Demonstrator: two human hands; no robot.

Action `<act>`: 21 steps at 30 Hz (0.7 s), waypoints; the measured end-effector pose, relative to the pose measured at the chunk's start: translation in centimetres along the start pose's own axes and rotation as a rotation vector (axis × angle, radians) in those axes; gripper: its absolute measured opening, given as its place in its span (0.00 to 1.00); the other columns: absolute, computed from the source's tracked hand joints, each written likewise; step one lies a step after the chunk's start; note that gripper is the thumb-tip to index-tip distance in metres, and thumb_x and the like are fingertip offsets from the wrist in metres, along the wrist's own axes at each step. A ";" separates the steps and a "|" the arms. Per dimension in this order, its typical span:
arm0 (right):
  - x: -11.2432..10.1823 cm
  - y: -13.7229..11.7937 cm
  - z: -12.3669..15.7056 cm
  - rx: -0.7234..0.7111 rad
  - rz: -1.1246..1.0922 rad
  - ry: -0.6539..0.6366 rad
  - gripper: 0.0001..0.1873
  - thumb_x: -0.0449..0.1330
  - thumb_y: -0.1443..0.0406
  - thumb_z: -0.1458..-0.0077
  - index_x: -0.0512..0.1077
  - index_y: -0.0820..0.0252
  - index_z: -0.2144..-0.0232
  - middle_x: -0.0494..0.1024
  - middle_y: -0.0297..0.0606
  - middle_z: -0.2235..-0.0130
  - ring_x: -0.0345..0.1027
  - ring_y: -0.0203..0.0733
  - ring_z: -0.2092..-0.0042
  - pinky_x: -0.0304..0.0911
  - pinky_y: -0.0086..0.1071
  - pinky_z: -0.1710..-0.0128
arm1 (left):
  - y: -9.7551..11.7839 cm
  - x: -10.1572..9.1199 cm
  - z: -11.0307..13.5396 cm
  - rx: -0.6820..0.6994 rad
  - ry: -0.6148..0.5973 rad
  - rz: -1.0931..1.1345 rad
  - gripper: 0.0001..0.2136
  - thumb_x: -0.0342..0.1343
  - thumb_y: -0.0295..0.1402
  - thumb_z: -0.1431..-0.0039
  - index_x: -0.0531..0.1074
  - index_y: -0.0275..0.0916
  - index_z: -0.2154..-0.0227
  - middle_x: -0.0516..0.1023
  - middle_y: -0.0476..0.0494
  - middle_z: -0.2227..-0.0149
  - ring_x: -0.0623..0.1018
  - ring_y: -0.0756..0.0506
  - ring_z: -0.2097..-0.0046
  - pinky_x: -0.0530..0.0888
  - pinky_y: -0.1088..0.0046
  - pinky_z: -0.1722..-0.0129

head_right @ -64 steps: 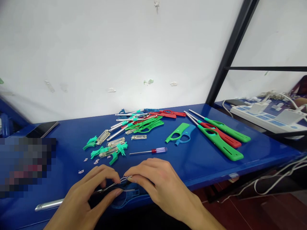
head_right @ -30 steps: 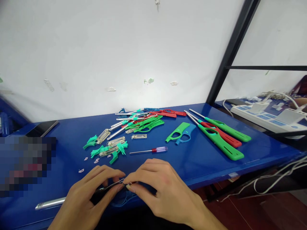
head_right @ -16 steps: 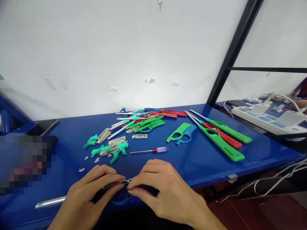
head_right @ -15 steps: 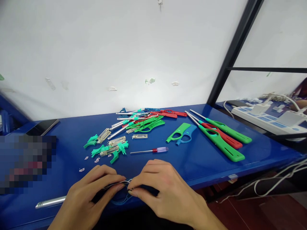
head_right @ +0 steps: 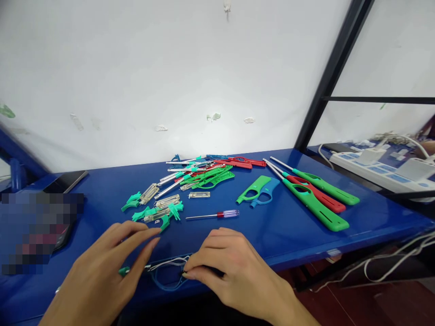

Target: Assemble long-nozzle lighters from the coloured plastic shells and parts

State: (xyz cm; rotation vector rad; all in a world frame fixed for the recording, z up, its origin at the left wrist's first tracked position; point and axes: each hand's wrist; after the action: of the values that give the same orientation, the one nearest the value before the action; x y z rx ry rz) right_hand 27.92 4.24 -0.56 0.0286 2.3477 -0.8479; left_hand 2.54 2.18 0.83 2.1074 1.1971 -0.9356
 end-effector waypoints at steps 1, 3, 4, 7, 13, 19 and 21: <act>0.0 0.0 0.0 0.002 -0.001 -0.001 0.02 0.68 0.66 0.33 0.82 0.57 0.60 0.85 0.32 0.65 0.74 0.36 0.65 0.65 0.31 0.58 | -0.4 0.0 -0.4 -0.030 -0.032 -0.079 0.11 0.53 0.34 0.28 0.80 0.42 0.53 0.81 0.44 0.58 0.80 0.39 0.59 0.79 0.62 0.64; 0.0 0.0 -0.1 0.010 -0.001 -0.006 0.02 0.68 0.66 0.33 0.82 0.57 0.60 0.85 0.31 0.64 0.75 0.36 0.65 0.66 0.31 0.57 | -1.1 0.3 -1.0 -0.089 -0.122 -0.180 0.09 0.56 0.34 0.31 0.81 0.41 0.56 0.81 0.43 0.60 0.80 0.36 0.59 0.78 0.61 0.67; 0.0 0.0 -0.1 0.014 0.000 -0.009 0.02 0.68 0.66 0.33 0.82 0.57 0.60 0.85 0.31 0.64 0.75 0.35 0.64 0.66 0.31 0.57 | -1.4 0.5 -1.3 -0.106 -0.159 -0.198 0.08 0.57 0.34 0.32 0.81 0.41 0.58 0.81 0.43 0.60 0.80 0.36 0.59 0.77 0.62 0.69; 0.1 0.0 0.0 0.017 0.002 -0.009 0.02 0.68 0.66 0.33 0.82 0.56 0.59 0.86 0.30 0.64 0.75 0.35 0.64 0.65 0.31 0.57 | -1.5 0.9 -1.7 -0.112 -0.203 -0.199 0.10 0.53 0.31 0.32 0.81 0.43 0.63 0.81 0.45 0.62 0.81 0.38 0.60 0.76 0.65 0.70; 0.0 0.0 0.1 0.024 0.010 -0.012 0.02 0.68 0.65 0.33 0.82 0.56 0.59 0.85 0.30 0.64 0.76 0.35 0.64 0.65 0.31 0.56 | -0.5 -0.9 -0.9 -0.120 -0.088 -0.034 0.10 0.49 0.39 0.28 0.75 0.46 0.61 0.80 0.48 0.62 0.82 0.43 0.64 0.77 0.68 0.68; -0.1 -0.1 0.1 0.039 0.023 -0.021 0.03 0.67 0.65 0.32 0.82 0.56 0.60 0.85 0.30 0.63 0.75 0.35 0.63 0.64 0.31 0.57 | 0.6 -2.7 0.6 -0.070 -0.078 0.164 0.06 0.53 0.40 0.29 0.72 0.48 0.62 0.79 0.54 0.64 0.80 0.50 0.69 0.76 0.80 0.70; -0.1 -0.1 0.1 0.036 0.023 -0.021 0.03 0.67 0.65 0.32 0.82 0.56 0.59 0.85 0.30 0.63 0.75 0.35 0.63 0.64 0.30 0.57 | 0.9 -2.7 1.1 -0.041 -0.075 0.211 0.04 0.56 0.38 0.31 0.73 0.49 0.63 0.79 0.54 0.63 0.81 0.51 0.66 0.78 0.82 0.64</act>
State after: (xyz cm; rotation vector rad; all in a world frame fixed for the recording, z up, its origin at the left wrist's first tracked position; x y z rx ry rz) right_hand 28.01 4.14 -0.48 0.0615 2.3079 -0.8756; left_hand 2.03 -0.39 2.33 2.0985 0.9279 -0.8774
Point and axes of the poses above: each hand's wrist, its own z-axis away from the middle knuckle, its own x-axis out of the palm, y = z × x
